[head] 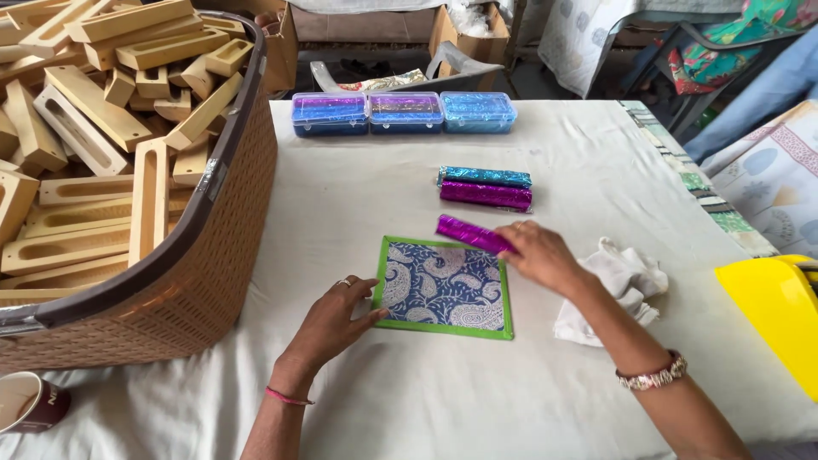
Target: The person unwraps a sheet of metallic foil, smooths it flat on a padded board, and rolls it around a wooden dowel, placing the finished foil-wrapped roll with others on the table. They then wipe a clear plastic container with a white cloth.
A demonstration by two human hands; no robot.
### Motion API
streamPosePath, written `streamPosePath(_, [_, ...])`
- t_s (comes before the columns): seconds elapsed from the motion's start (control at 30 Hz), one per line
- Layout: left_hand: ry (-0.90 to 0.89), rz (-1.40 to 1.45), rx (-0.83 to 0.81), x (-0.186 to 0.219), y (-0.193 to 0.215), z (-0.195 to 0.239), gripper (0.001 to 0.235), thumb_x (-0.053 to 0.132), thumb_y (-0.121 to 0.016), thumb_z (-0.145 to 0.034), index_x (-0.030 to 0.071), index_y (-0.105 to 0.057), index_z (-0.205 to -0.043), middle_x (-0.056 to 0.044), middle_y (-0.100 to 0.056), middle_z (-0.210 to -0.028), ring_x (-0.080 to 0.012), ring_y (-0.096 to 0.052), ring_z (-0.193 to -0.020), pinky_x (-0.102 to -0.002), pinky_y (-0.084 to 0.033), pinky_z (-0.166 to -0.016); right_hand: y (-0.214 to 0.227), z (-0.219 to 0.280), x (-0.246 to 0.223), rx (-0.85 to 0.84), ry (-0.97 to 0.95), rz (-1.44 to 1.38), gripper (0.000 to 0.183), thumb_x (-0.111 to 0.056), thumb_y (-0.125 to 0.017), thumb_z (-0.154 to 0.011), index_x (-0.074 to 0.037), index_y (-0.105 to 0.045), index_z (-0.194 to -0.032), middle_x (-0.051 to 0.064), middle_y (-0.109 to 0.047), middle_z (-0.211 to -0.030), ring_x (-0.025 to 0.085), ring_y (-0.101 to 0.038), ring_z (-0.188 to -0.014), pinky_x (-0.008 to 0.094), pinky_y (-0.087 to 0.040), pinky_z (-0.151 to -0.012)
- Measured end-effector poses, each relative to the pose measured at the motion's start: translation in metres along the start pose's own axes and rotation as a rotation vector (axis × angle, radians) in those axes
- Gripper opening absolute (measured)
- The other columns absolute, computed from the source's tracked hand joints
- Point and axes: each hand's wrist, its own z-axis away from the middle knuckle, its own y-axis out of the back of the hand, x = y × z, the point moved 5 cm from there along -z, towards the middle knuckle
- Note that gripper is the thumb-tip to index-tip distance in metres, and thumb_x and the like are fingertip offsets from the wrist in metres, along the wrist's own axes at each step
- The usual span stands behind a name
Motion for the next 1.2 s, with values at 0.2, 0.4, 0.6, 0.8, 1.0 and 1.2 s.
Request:
streamPosePath(0.2, [0.004, -0.05, -0.029, 0.005, 0.003, 0.001, 0.044, 0.03, -0.074, -0.088, 0.01, -0.066, -0.127, -0.004, -0.07, -0.111, -0.0203, -0.067, -0.1, -0.039, -0.056, -0.085, -0.003, -0.032, 0.035, 0.002, -0.077, -0.033, 0.051, -0.034, -0.068, -0.092, -0.015, -0.059, -0.138, 0.007, -0.066, -0.124, 0.024, -0.062, -0.119, 0.041, -0.051, -0.104])
streamPosePath(0.4, [-0.009, -0.067, -0.032, 0.003, 0.002, 0.0, 0.043, 0.028, -0.074, -0.087, 0.01, -0.067, -0.125, -0.002, -0.069, -0.11, -0.0192, -0.065, -0.103, -0.038, -0.055, -0.087, -0.013, -0.053, 0.042, 0.159, 0.011, -0.034, 0.049, -0.029, -0.072, -0.088, -0.013, -0.063, -0.134, 0.007, -0.061, -0.127, 0.023, -0.059, -0.119, 0.039, -0.051, -0.105])
streamPosePath(0.6, [-0.014, -0.072, -0.032, 0.001, 0.001, -0.002, 0.043, 0.028, -0.074, -0.087, 0.01, -0.067, -0.126, -0.002, -0.068, -0.114, -0.019, -0.065, -0.104, -0.038, -0.055, -0.088, -0.008, -0.061, 0.039, 0.234, 0.031, 0.089, 0.046, -0.026, -0.074, -0.088, -0.016, -0.067, -0.133, 0.001, -0.062, -0.122, 0.019, -0.056, -0.116, 0.04, -0.05, -0.098])
streamPosePath(0.8, [0.02, -0.097, -0.057, 0.0, -0.002, -0.002, 0.044, 0.03, -0.074, -0.088, 0.012, -0.067, -0.127, -0.001, -0.067, -0.116, -0.0176, -0.064, -0.106, -0.037, -0.056, -0.09, -0.014, -0.065, 0.04, 0.252, -0.024, 0.118, 0.044, -0.027, -0.074, -0.089, -0.019, -0.068, -0.131, 0.0, -0.064, -0.122, 0.017, -0.058, -0.115, 0.04, -0.05, -0.095])
streamPosePath(1.0, [0.043, -0.127, -0.082, -0.003, -0.005, -0.002, 0.043, 0.033, -0.072, -0.089, 0.014, -0.066, -0.127, 0.0, -0.066, -0.119, -0.0162, -0.063, -0.108, -0.037, -0.056, -0.091, -0.019, -0.061, 0.034, 0.247, -0.084, 0.161, 0.045, -0.026, -0.072, -0.093, -0.02, -0.065, -0.137, -0.001, -0.062, -0.125, 0.016, -0.057, -0.116, 0.038, -0.049, -0.094])
streamPosePath(1.2, [0.001, -0.119, -0.067, -0.005, -0.005, 0.0, 0.042, 0.033, -0.071, -0.089, 0.013, -0.066, -0.126, -0.001, -0.064, -0.12, -0.0188, -0.061, -0.11, -0.038, -0.054, -0.092, -0.003, -0.028, 0.025, 0.358, -0.037, 0.124, 0.06, -0.023, -0.076, -0.086, -0.014, -0.06, -0.142, 0.006, -0.057, -0.136, 0.022, -0.052, -0.126, 0.044, -0.045, -0.1])
